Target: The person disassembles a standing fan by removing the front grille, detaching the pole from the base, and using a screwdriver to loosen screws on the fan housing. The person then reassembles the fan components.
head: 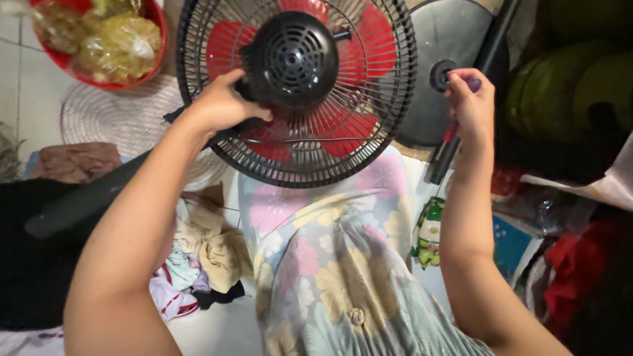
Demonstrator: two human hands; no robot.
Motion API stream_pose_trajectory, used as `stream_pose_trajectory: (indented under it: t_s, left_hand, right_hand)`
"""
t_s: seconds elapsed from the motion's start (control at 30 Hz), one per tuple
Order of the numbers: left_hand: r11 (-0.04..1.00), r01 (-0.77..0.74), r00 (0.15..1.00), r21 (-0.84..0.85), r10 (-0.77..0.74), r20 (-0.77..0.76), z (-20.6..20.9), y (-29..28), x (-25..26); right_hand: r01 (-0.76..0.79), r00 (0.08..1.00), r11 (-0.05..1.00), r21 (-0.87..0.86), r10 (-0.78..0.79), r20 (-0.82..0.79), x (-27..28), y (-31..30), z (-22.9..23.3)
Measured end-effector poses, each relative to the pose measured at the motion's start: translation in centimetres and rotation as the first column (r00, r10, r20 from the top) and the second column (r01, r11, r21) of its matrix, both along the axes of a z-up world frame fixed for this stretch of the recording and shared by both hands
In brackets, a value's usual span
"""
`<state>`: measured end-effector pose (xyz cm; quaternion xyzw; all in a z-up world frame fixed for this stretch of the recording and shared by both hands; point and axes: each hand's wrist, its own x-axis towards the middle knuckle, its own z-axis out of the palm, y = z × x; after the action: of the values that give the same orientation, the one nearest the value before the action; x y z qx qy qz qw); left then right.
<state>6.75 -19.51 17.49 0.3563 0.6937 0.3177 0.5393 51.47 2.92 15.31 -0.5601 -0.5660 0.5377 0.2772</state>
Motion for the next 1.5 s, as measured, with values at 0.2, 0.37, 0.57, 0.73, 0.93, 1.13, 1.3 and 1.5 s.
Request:
stream_pose_trajectory:
  t_s: [0.2, 0.37, 0.57, 0.73, 0.93, 1.13, 1.3, 1.5]
  left_hand:
    - [0.998, 0.053, 0.998, -0.046, -0.051, 0.049, -0.3, 0.3, -0.9]
    - [0.984, 0.164, 0.98, -0.072, -0.171, -0.105, 0.8, 0.2, -0.1]
    - [0.947, 0.268, 0.898, -0.179, -0.313, -0.31, 3.3, 0.9, 0.1]
    - [0.929, 0.278, 0.804, -0.245, -0.364, -0.471, 5.2, 0.5, 0.8]
    - [0.904, 0.387, 0.705, 0.18, -0.165, -0.689, 8.4, -2.6, -0.7]
    - [0.662, -0.026, 0.761, 0.749, 0.5, -0.415, 7.1, -6.5, 6.9]
    - [0.495, 0.495, 0.646, 0.714, 0.34, -0.683, 3.8, -0.3, 23.0]
    - [0.844, 0.237, 0.692, 0.481, 0.201, -0.693, 0.7, 11.2, 24.7]
  right_hand:
    - [-0.023, 0.999, 0.999, 0.032, 0.022, 0.038, -2.4, -0.8, 0.0]
    - [-0.022, 0.998, 1.0, -0.008, 0.022, 0.059, -3.2, -1.2, 0.4]
    - [0.042, 0.999, 0.996, 0.075, -0.041, -0.012, -1.6, -0.8, 1.2]
    - [0.14, 0.968, 0.977, 0.16, -0.102, -0.228, 0.3, 0.9, 1.0]
    - [0.27, 0.89, 0.927, 0.26, -0.138, -0.435, 3.0, 3.1, 0.0]
    - [0.285, 0.729, 0.945, 0.16, -0.105, -0.676, 3.1, 4.2, 1.3]
    - [0.154, 0.742, 0.964, 0.218, 0.033, -0.67, 1.8, 4.0, 3.1]
    - [0.007, 0.684, 0.949, 0.315, 0.226, -0.694, -0.5, 4.3, 4.0]
